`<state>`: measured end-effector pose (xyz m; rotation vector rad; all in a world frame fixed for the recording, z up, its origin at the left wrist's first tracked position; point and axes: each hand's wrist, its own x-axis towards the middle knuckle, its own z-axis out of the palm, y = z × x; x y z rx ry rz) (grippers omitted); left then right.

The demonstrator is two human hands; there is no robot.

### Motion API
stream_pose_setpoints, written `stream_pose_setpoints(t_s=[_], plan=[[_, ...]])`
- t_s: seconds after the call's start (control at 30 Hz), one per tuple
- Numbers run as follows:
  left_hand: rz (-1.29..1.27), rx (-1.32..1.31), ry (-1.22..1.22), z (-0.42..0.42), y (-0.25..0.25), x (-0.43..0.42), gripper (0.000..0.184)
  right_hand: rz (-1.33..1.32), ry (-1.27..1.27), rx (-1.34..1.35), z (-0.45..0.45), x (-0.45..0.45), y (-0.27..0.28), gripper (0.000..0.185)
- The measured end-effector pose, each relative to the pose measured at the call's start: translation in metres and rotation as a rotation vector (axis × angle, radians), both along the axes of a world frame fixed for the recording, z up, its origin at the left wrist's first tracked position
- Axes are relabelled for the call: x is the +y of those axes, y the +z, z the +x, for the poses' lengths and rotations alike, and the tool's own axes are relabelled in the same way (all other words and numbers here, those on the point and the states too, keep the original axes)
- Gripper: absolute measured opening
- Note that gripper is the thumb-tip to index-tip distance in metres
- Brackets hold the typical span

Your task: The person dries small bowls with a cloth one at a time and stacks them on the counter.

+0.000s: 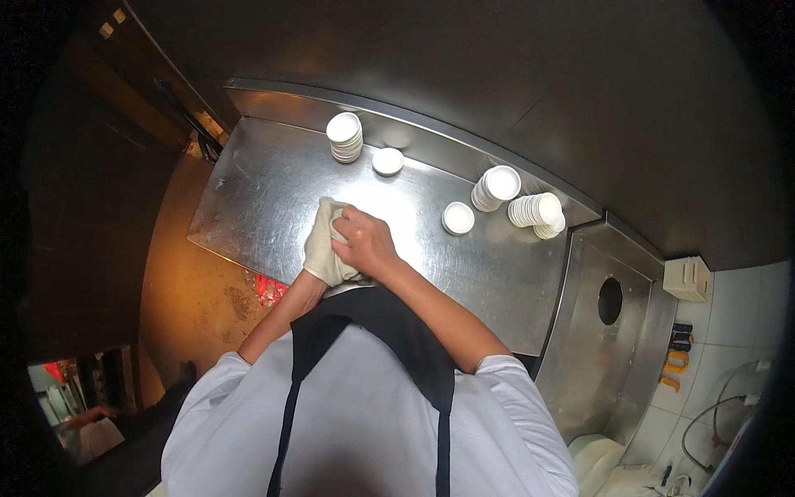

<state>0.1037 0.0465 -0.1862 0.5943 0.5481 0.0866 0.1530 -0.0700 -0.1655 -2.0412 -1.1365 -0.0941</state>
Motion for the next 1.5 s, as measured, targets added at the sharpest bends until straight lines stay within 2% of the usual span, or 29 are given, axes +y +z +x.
stream_pose_setpoints(t_s=[0.07, 0.17, 0.2, 0.27, 0.3, 0.37, 0.4, 0.5, 0.57, 0.6, 0.7, 0.73, 0.8, 0.9, 0.93, 0.97, 1.0, 1.07, 1.1, 1.13, 1.17, 1.2, 1.3, 1.33, 1.43, 1.47, 1.5], plan=[[0.016, 0.062, 0.079, 0.005, -0.011, -0.004, 0.030, -0.044, -0.067, -0.054, 0.005, 0.002, -0.002, 0.024], [1.117, -0.176, 0.123, -0.003, -0.022, 0.003, 0.023, -0.061, -0.218, -0.147, 0.012, -0.004, -0.001, 0.024], [0.558, -0.189, 0.057, 0.000, -0.037, 0.013, 0.018, -0.130, -0.262, -0.088, 0.016, -0.012, -0.002, 0.026], [0.548, -0.158, 0.136, -0.003, -0.028, 0.022, 0.018, -0.316, -0.208, 0.028, 0.026, -0.036, -0.010, 0.034], [0.712, -0.110, 0.149, -0.003, -0.033, 0.023, 0.018, -0.368, -0.179, 0.031, 0.027, -0.041, -0.010, 0.037], [1.037, 0.027, 0.182, -0.003, -0.040, 0.026, 0.018, -0.156, -0.193, 0.190, 0.025, -0.038, -0.012, 0.036], [1.295, 0.077, 0.144, -0.003, -0.042, 0.027, 0.018, -0.049, -0.203, 0.267, 0.024, -0.034, -0.009, 0.036], [1.465, 0.003, 0.182, -0.005, -0.044, 0.004, 0.026, -0.017, -0.134, 0.582, 0.020, -0.019, -0.003, 0.034], [1.644, 0.135, 0.010, 0.001, -0.041, 0.008, 0.031, 0.039, -0.206, 0.546, 0.030, -0.015, -0.023, 0.029], [1.347, 0.113, 0.040, 0.000, -0.030, 0.008, 0.036, 0.051, -0.245, 0.578, 0.043, -0.014, -0.038, 0.028], [0.935, 0.095, 0.024, -0.003, -0.046, 0.017, 0.040, 0.127, -0.443, 0.729, 0.094, -0.011, -0.078, 0.024], [0.733, 0.084, -0.018, -0.006, -0.045, 0.019, 0.035, 0.159, -0.494, 0.753, 0.112, -0.011, -0.090, 0.025], [1.234, 0.108, -0.096, -0.016, -0.052, 0.024, 0.031, 0.223, -0.594, 0.800, 0.140, -0.012, -0.103, 0.027], [1.353, 0.021, -0.212, -0.020, -0.101, 0.032, 0.037, 0.391, -0.593, 0.990, 0.154, -0.009, -0.097, 0.032], [1.603, 0.006, -0.313, -0.024, -0.064, 0.026, 0.041, 0.419, -0.518, 1.023, 0.166, -0.016, -0.119, 0.036], [1.861, 0.019, -0.408, -0.026, -0.039, 0.024, 0.045, 0.244, -0.566, 0.717, 0.184, -0.024, -0.163, 0.043], [1.428, -0.048, -0.275, -0.025, -0.072, 0.022, 0.054, 0.093, -0.537, 0.472, 0.184, -0.037, -0.163, 0.050], [0.620, 0.013, -0.151, -0.020, -0.079, 0.025, 0.064, -0.038, -0.623, 0.143, 0.163, -0.050, -0.115, 0.046], [0.219, 0.122, -0.171, -0.019, -0.052, 0.025, 0.064, -0.123, -0.638, 0.149, 0.153, -0.059, -0.095, 0.040], [0.655, -0.109, -0.130, -0.020, -0.061, 0.023, 0.061, -0.066, -0.649, 0.064, 0.140, -0.068, -0.083, 0.032], [1.013, -0.248, -0.210, -0.022, -0.059, 0.033, 0.057, -0.048, -0.588, 0.031, 0.135, -0.081, -0.075, 0.022], [1.366, -0.385, -0.209, -0.022, -0.057, 0.043, 0.054, -0.108, -0.614, 0.018, 0.119, -0.087, -0.055, 0.024], [0.086, -0.484, -0.194, -0.031, 0.026, 0.024, 0.046, -0.331, -0.627, -0.167, 0.086, -0.125, -0.053, 0.024], [0.256, -0.570, -0.148, -0.041, 0.049, 0.022, 0.045, -0.386, -0.628, -0.194, 0.077, -0.136, -0.056, 0.023], [-0.006, -0.603, -0.371, -0.021, 0.037, 0.035, 0.024, -0.507, -0.587, -0.153, 0.059, -0.160, -0.065, 0.016], [-0.283, -0.674, -0.443, -0.016, 0.034, 0.036, 0.017, -0.450, -0.589, -0.165, 0.059, -0.161, -0.067, 0.014], [-0.207, -0.688, -0.426, -0.013, 0.022, 0.032, 0.011, -0.400, -0.586, -0.174, 0.057, -0.163, -0.070, 0.011]])
